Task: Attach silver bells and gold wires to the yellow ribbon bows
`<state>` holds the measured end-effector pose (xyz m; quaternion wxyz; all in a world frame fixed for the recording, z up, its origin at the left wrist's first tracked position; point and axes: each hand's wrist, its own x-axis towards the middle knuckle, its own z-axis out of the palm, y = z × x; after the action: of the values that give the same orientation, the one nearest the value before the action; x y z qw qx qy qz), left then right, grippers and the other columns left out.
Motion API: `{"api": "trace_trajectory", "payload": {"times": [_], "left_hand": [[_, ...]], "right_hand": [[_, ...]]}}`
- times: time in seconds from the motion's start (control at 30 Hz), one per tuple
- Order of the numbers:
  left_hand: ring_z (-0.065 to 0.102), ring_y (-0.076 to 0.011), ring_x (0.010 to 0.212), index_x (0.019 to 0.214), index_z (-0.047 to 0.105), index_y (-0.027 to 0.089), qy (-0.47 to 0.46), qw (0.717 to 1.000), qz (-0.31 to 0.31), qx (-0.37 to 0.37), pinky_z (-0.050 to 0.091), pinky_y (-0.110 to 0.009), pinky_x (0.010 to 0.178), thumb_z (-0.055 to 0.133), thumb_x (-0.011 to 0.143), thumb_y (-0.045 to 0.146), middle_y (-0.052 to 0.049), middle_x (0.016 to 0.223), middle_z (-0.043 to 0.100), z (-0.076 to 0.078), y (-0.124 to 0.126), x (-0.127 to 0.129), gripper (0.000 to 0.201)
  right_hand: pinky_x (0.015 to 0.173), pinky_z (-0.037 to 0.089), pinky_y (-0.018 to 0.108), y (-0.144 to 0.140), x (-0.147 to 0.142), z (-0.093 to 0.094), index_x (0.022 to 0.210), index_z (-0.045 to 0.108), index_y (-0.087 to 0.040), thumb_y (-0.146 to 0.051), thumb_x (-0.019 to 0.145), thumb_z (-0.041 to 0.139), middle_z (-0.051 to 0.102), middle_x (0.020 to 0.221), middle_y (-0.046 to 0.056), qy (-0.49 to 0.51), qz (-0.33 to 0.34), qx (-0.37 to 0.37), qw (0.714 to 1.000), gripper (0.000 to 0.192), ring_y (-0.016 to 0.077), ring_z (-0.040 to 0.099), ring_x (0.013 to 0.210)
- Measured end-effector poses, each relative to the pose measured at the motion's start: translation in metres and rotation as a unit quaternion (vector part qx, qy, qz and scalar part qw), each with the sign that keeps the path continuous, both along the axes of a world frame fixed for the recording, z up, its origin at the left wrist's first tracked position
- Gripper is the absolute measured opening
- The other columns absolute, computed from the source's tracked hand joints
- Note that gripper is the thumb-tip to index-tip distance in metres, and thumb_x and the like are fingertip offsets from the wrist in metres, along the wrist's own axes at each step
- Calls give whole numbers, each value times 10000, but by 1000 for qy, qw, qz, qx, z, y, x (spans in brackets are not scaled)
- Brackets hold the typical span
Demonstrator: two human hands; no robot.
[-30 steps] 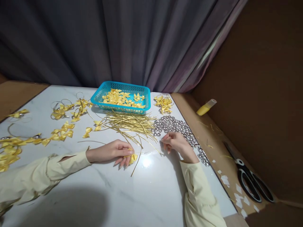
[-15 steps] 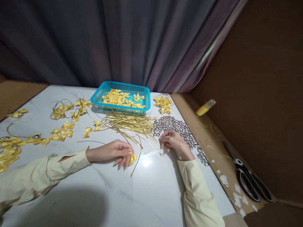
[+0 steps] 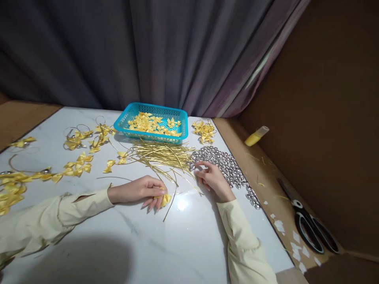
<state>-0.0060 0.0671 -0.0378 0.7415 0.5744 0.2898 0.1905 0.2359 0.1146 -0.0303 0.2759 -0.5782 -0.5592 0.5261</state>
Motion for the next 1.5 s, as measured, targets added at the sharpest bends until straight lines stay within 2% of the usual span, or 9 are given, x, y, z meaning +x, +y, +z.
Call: {"api": "trace_trajectory", "payload": {"times": [0.4,0.5,0.6,0.7,0.77,1.03,1.17,1.3,1.5], "left_hand": [[530,-61,458,745,554,103,-1,1000,-1,-2,356,-142,377,504,870,355,-44,648,644,-1,1,0,286],[531,-60,460,740,552,102,-2,1000,-1,-2,357,-141,378,504,870,353,-46,649,644,-1,1,0,286],[530,-60,458,736,552,102,-4,1000,-2,-1,357,-141,378,503,870,353,-47,647,644,-1,1,-1,289],[533,-63,459,739,552,104,-6,1000,-4,1,357,-143,375,508,866,359,-48,648,646,-2,1,-2,288],[533,-62,458,740,552,105,-8,1000,-4,1,356,-142,374,511,864,362,-46,650,646,-2,1,-2,289],[537,-61,457,744,557,105,-4,1000,-7,3,362,-142,379,504,867,364,-45,655,644,-1,2,-2,292],[538,-61,461,746,559,103,-5,1000,-6,1,357,-142,376,505,869,356,-48,660,646,-3,2,-2,286],[543,-64,471,750,560,102,-6,1000,-6,-2,361,-142,380,510,867,361,-51,663,649,-4,1,-3,289],[543,-63,471,746,560,100,-10,1000,-5,-4,363,-141,381,513,863,371,-53,659,649,-3,1,-2,299]], "right_hand": [[217,152,138,0,-3,-8,756,547,-177,-307,688,668,480,373,-87,-17,-8,43,999,190,28,259,214],[233,220,138,0,-4,-5,731,515,-181,-312,688,673,484,374,-85,26,-14,27,999,209,46,333,230],[326,388,161,0,-2,2,716,494,-183,-329,708,658,531,433,-62,93,-23,-1,995,220,55,421,301],[493,522,211,1,0,9,731,514,-178,-322,725,650,567,511,-58,166,-35,-29,985,198,16,363,330],[545,547,213,0,2,13,755,543,-175,-298,720,662,566,533,-67,208,-46,-46,976,174,3,326,334],[479,528,88,1,3,8,779,624,-158,-229,665,735,543,538,-83,324,-71,-97,939,174,-25,306,311],[549,544,60,5,5,2,746,621,-163,-178,696,718,596,572,-57,344,-84,-108,929,110,-24,416,344],[637,563,86,10,7,-5,758,616,-166,-170,740,684,649,644,-15,347,-93,-106,927,70,31,606,534],[714,566,114,9,9,-5,801,632,-154,-140,727,681,672,720,11,346,-106,-102,926,90,82,667,706]]}}
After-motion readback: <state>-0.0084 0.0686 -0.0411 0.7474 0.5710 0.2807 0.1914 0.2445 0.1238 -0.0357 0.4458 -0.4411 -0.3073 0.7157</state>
